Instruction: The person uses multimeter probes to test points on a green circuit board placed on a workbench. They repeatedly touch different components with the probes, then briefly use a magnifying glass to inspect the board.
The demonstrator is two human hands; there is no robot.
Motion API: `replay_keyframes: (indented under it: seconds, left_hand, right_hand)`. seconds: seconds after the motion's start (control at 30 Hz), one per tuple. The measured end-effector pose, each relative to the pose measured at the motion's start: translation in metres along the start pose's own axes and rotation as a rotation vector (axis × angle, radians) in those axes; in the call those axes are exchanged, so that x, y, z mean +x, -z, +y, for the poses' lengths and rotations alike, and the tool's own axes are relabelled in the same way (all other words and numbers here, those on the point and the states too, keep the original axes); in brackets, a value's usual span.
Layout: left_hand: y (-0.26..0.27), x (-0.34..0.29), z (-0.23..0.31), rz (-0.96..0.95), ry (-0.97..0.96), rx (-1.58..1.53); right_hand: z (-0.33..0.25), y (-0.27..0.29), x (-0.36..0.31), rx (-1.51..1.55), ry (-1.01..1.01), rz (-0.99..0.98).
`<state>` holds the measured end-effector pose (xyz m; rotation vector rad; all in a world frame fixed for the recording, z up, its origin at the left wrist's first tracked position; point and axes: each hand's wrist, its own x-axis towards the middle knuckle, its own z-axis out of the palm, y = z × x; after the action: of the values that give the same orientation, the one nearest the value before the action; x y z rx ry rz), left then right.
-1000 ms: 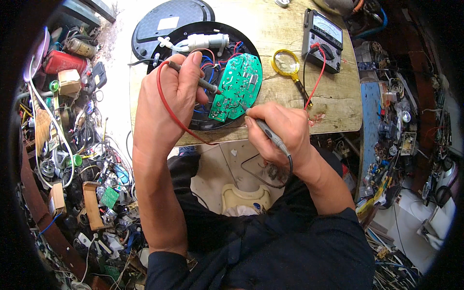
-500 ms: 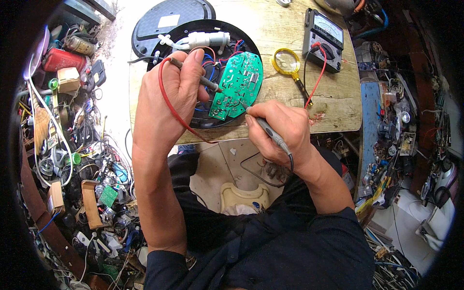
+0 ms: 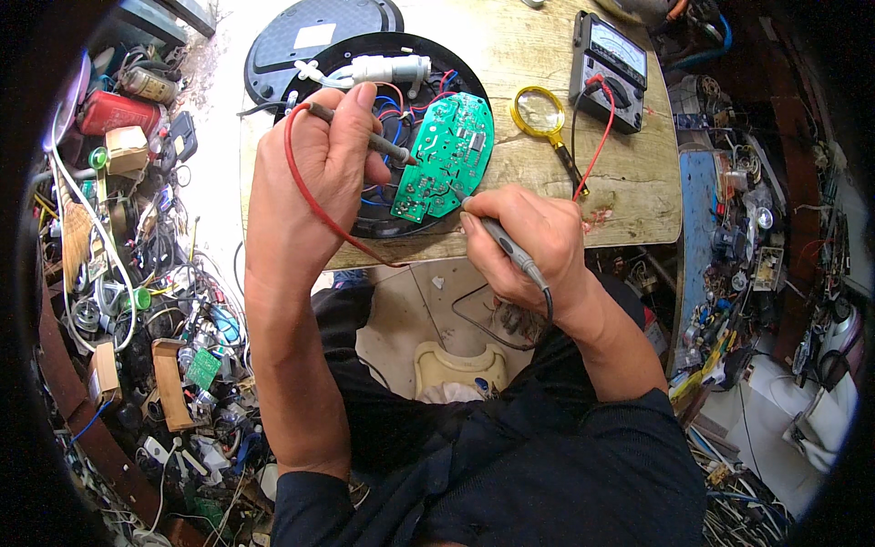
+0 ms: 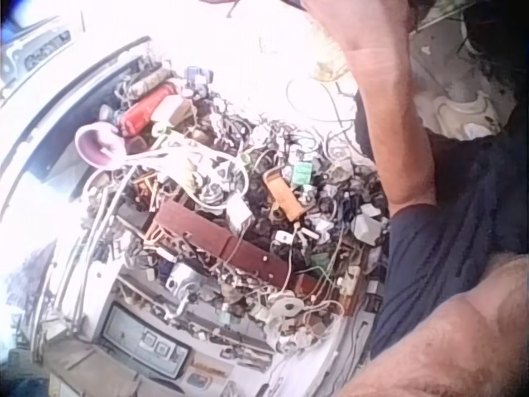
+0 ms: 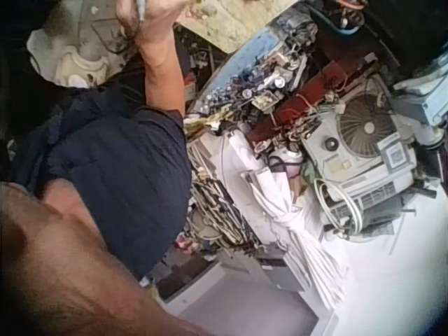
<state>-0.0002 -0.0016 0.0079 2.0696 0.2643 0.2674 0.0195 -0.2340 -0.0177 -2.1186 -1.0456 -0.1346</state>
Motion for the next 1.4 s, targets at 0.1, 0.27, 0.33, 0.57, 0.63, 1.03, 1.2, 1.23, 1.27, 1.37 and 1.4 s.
replay_keyframes:
  seconds: [0.1, 0.27, 0.33, 0.57, 0.63, 1.03, 1.2, 1.23, 1.27, 1.37, 1.4]
  left_hand:
    - [0.0, 0.0, 0.002, 0.023, 0.002, -0.035]
    - [-0.004, 0.002, 0.004, 0.05, -0.008, -0.12]
    - [-0.007, 0.003, 0.002, 0.062, -0.019, -0.106]
    - [-0.009, 0.003, 0.0, 0.075, -0.036, -0.079]
    - [-0.008, 0.003, 0.0, 0.048, -0.02, -0.051]
    - [-0.012, 0.004, -0.001, 0.063, -0.018, -0.086]
    - [-0.012, 0.004, -0.001, 0.079, -0.024, -0.079]
    - [-0.012, 0.004, -0.001, 0.077, -0.022, -0.079]
    - [-0.011, 0.004, -0.001, 0.075, -0.02, -0.078]
    - [-0.011, 0.005, -0.002, 0.075, -0.022, -0.08]
    - [-0.012, 0.005, -0.002, 0.075, -0.024, -0.081]
  right_hand:
    - [0.002, -0.001, -0.002, 0.004, 0.006, 0.012]
    - [0.002, -0.002, -0.002, 0.01, 0.006, 0.019]
    - [0.003, -0.002, -0.002, 0.009, 0.007, 0.018]
    - [0.003, -0.002, -0.002, 0.0, 0.017, 0.015]
    - [0.004, -0.003, -0.002, 0.004, 0.023, 0.02]
    - [0.003, -0.002, -0.001, 0.007, 0.019, 0.011]
    - [0.002, -0.002, -0.001, 0.005, 0.017, 0.015]
    - [0.002, -0.002, -0.001, 0.003, 0.018, 0.014]
    - [0.002, -0.002, -0.001, 0.003, 0.017, 0.013]
    - [0.002, -0.001, -0.001, 0.0, 0.014, 0.009]
    - [0.001, -0.001, -0.001, 0.0, 0.014, 0.009]
